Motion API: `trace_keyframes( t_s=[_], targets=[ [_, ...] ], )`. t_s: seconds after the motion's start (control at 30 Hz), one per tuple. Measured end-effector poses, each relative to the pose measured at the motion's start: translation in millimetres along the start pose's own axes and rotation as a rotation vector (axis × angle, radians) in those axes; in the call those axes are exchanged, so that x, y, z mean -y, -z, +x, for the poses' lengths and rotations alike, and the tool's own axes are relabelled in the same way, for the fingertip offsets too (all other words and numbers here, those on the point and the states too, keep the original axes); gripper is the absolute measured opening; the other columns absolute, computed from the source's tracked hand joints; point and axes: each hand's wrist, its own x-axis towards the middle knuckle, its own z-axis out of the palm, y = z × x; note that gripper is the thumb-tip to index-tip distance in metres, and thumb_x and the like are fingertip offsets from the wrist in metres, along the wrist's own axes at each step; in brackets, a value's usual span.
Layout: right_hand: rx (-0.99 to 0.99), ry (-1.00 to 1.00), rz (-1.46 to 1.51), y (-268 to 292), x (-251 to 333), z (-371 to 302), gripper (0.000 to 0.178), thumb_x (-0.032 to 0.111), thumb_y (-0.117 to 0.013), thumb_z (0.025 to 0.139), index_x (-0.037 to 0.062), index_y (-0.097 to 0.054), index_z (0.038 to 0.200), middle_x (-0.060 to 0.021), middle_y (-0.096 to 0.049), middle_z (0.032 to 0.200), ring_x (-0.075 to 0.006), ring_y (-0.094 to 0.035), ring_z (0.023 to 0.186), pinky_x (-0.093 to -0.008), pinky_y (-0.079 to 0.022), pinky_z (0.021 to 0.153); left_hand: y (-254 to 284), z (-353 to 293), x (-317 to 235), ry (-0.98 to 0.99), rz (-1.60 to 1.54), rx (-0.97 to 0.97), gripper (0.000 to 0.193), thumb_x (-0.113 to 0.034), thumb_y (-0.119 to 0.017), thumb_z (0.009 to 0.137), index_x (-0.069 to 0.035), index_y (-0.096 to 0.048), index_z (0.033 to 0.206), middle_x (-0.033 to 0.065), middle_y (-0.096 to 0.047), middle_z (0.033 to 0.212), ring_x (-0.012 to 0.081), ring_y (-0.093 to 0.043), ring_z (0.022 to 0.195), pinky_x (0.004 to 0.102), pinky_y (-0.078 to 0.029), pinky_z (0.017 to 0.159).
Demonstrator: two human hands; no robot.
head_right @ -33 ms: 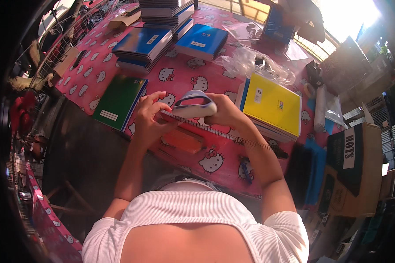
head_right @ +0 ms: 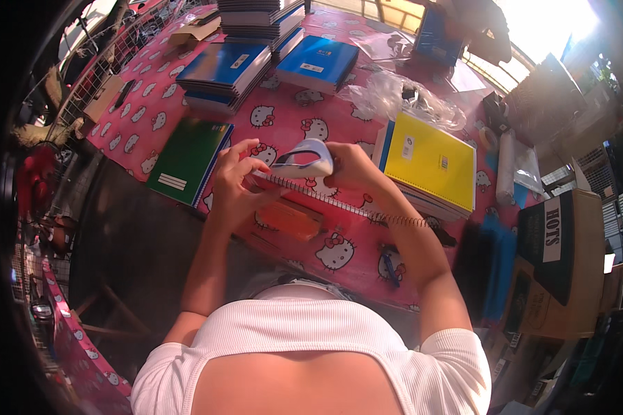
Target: The person attaches spiral coils to notebooks. The person slides a notebook onto a tray, aligns the holes, inserts a spiral coil, and clips the ends of the coil with pliers.
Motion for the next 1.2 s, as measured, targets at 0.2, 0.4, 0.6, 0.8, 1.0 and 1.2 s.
trace_keyframes(
  t_s=[0.2,0.4,0.6,0.8,1.0,1.2],
  targets=[
    [0.007,-0.041,-0.207,-5,-41,30,0.063,-0.004,-0.075,0.056,-0.0011,-0.06,0.117,-0.011,-0.069,0.104,-0.0201,-0.066,0.093,-0.0334,-0.055,0.079,2,1,10,0.055,-0.16,-0.093,0.041,-0.026,-0.088,0.06,-0.007,-0.068,0.089,0.0126,-0.055,0.123,0.0268,-0.054,0.108,0.0439,-0.047,0.089],
    [0.119,0.128,0.29,-19,-9,47,0.054,0.0,-0.075,0.058,-0.0005,-0.064,0.11,-0.0044,-0.069,0.103,-0.0175,-0.066,0.093,-0.0329,-0.053,0.079,5,-7,37,0.072,-0.293,-0.165,0.049,-0.019,-0.087,0.064,-0.008,-0.062,0.106,0.0097,-0.058,0.114,0.0201,-0.059,0.098,0.0339,-0.05,0.083],
    [0.128,0.171,0.397,-25,23,55,0.055,0.001,-0.071,0.06,0.0022,-0.062,0.114,-0.0016,-0.067,0.091,-0.0106,-0.06,0.085,-0.0289,-0.051,0.074,7,-19,55,0.474,-0.647,-0.091,0.058,-0.009,-0.082,0.073,-0.007,-0.052,0.122,0.0027,-0.059,0.109,0.01,-0.056,0.099,0.0255,-0.045,0.084],
    [0.082,0.087,-0.048,-27,18,74,0.053,0.002,-0.07,0.062,0.001,-0.062,0.114,-0.0062,-0.068,0.095,-0.0109,-0.06,0.088,-0.0296,-0.051,0.078,-5,-24,70,0.408,-0.873,-0.194,0.038,0.002,-0.071,0.081,-0.003,-0.06,0.117,0.0059,-0.066,0.105,0.0125,-0.061,0.097,0.0252,-0.048,0.086],
    [0.134,0.123,0.378,-34,15,84,0.054,-0.002,-0.068,0.063,0.0014,-0.061,0.116,-0.0067,-0.068,0.099,-0.0104,-0.06,0.092,-0.03,-0.051,0.079,6,-18,66,0.533,-0.938,-0.167,0.038,0.004,-0.07,0.081,-0.002,-0.064,0.118,0.0063,-0.069,0.099,0.0105,-0.063,0.091,0.0246,-0.05,0.084],
    [0.019,-0.309,-0.809,-39,-48,78,0.059,0.014,-0.075,0.064,0.0038,-0.058,0.12,-0.0181,-0.065,0.111,-0.0359,-0.064,0.1,-0.0407,-0.052,0.082,17,-15,76,0.505,-0.835,-0.047,0.03,0.002,-0.069,0.084,-0.001,-0.066,0.113,0.0042,-0.069,0.097,0.011,-0.063,0.091,0.0254,-0.049,0.085]
  ],
)
